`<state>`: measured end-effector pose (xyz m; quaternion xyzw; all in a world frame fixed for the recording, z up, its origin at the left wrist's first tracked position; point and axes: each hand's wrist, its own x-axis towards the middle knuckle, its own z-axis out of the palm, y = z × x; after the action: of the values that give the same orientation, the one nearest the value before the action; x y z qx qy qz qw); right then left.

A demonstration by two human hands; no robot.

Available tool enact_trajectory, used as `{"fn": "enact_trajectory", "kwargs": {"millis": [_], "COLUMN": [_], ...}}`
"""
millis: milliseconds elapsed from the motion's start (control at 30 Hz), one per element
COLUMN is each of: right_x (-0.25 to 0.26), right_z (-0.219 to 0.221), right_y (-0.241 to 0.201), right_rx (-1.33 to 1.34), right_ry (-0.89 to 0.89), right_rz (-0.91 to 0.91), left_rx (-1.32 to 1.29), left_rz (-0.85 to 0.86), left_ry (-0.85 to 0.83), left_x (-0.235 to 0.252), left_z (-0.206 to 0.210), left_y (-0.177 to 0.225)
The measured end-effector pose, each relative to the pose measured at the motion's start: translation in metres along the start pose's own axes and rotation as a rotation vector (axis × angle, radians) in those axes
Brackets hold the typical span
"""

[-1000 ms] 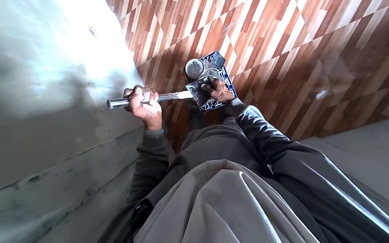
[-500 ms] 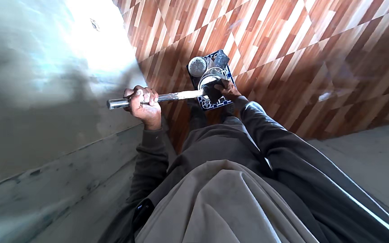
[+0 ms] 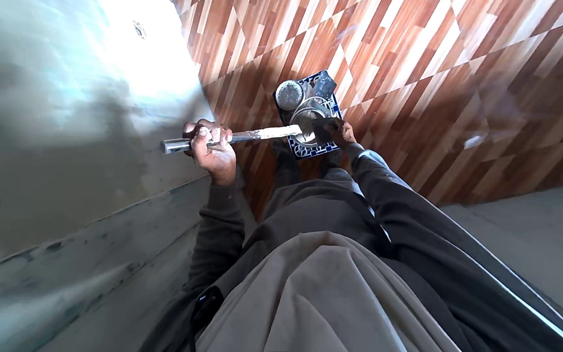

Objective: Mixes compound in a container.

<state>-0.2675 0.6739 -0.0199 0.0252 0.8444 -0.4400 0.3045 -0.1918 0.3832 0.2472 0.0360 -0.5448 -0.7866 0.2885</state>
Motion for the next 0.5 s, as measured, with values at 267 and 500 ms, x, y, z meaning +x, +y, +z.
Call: {"fn": "enact_trajectory", "kwargs": {"millis": [267,500], "right_x": [-0.035,-0.072], "right_z": [-0.011,-0.022], "right_y": [0.025,-0.054], "right_rx": [0.001,0.191], "right_ry": [0.091,0.143], "right_rz": [0.101,-0.204], "left_rx": [0.051,0.091], "left_rz": [0.016,0.041], "left_ry": [-0.074,-0.081], "left_x": [0.001,0.001], "left_z": [0.022,0.022], "left_y": [-0.007,-0.02]}}
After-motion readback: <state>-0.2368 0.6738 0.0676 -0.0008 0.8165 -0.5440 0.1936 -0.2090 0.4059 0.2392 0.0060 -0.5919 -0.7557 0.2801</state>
